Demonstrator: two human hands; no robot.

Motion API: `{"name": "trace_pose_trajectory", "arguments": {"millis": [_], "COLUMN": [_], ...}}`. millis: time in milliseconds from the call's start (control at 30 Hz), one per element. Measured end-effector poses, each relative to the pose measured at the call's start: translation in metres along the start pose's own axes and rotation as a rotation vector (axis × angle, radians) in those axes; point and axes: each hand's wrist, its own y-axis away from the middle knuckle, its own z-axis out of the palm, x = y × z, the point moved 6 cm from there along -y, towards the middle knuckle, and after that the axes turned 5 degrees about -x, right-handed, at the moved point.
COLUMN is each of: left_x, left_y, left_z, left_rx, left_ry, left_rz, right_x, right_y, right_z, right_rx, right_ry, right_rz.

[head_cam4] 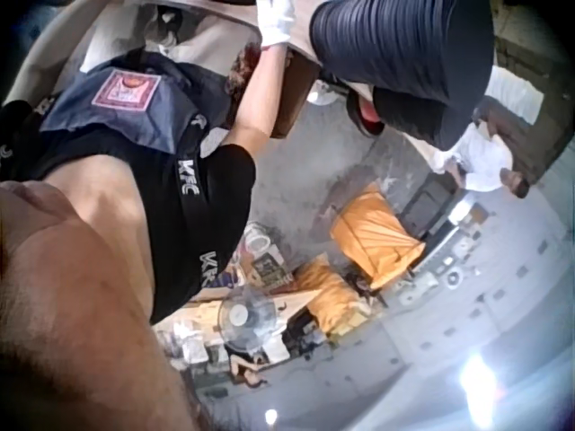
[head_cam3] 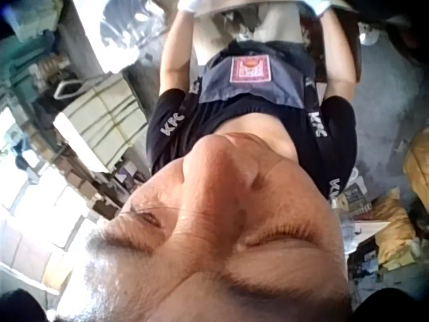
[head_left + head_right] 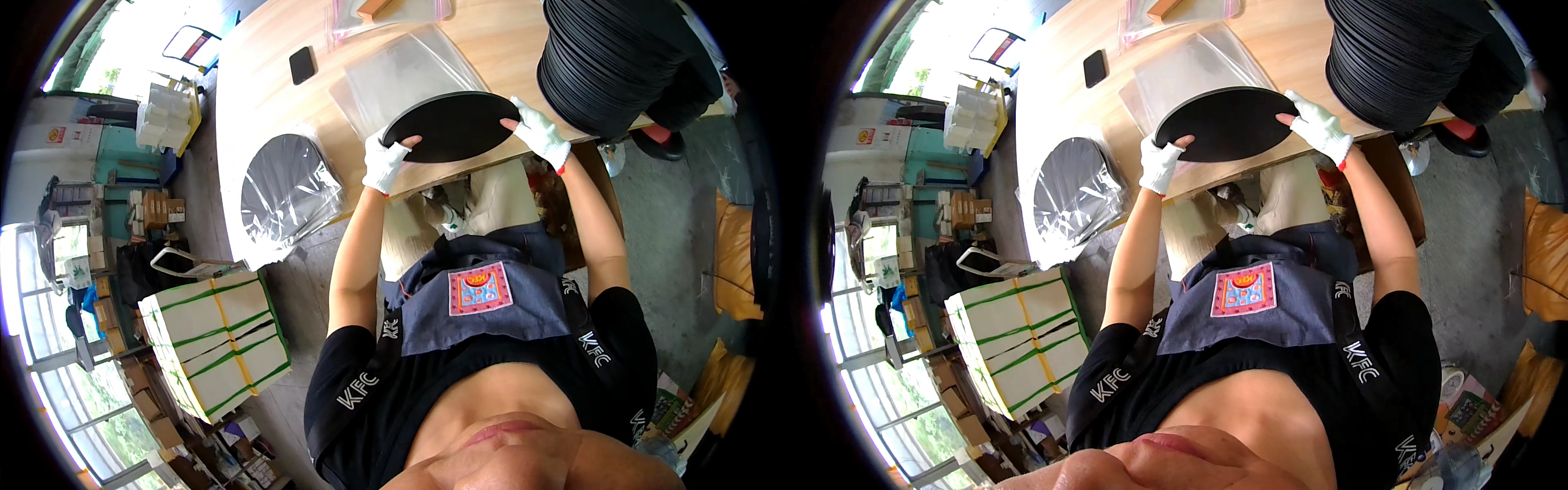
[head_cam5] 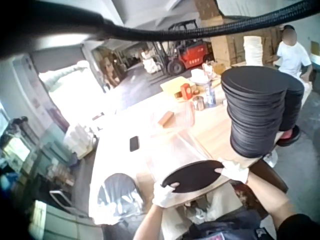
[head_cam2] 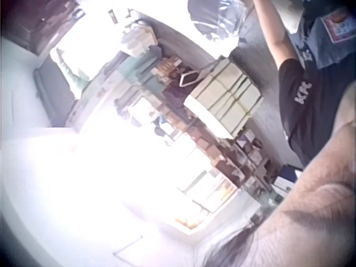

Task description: The person places circular black discs into clear plastic bags by hand and seals the bags.

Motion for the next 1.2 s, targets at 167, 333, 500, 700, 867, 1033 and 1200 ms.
{"name": "trace_pose_trajectory", "arguments": {"millis": [167,333,500,700,867,1033,1200], "left_x": [-0.015,-0.045,-0.058,-0.035,-0.057,-0.057,-0.047], "left_y": [-0.008,0.016,0.012,0.018,0.007,0.017,0.011], "left_z": [0.006,0.015,0.007,0.017,0.006,-0.001,-0.004], "left_rx": [-0.09,-0.137,-0.091,-0.105,-0.075,-0.067,-0.058], "left_ry": [-0.303,-1.081,-1.18,-1.088,-1.056,-0.877,-0.992], "left_rz": [0.084,-0.02,0.005,0.142,0.031,0.07,0.118], "right_x": [-0.009,0.03,0.011,-0.008,-0.001,0.005,0.011], "right_y": [0.027,0.073,0.099,0.098,0.095,0.088,0.091], "right_z": [-0.024,-0.01,0.017,0.05,0.068,0.075,0.05], "right_rx": [-0.089,-0.042,-0.276,-0.409,-0.402,-0.331,-0.361], "right_ry": [0.083,-1.078,-1.434,-1.459,-1.498,-1.458,-1.413], "right_rz": [0.105,0.192,0.41,0.427,0.448,0.46,0.456]}}
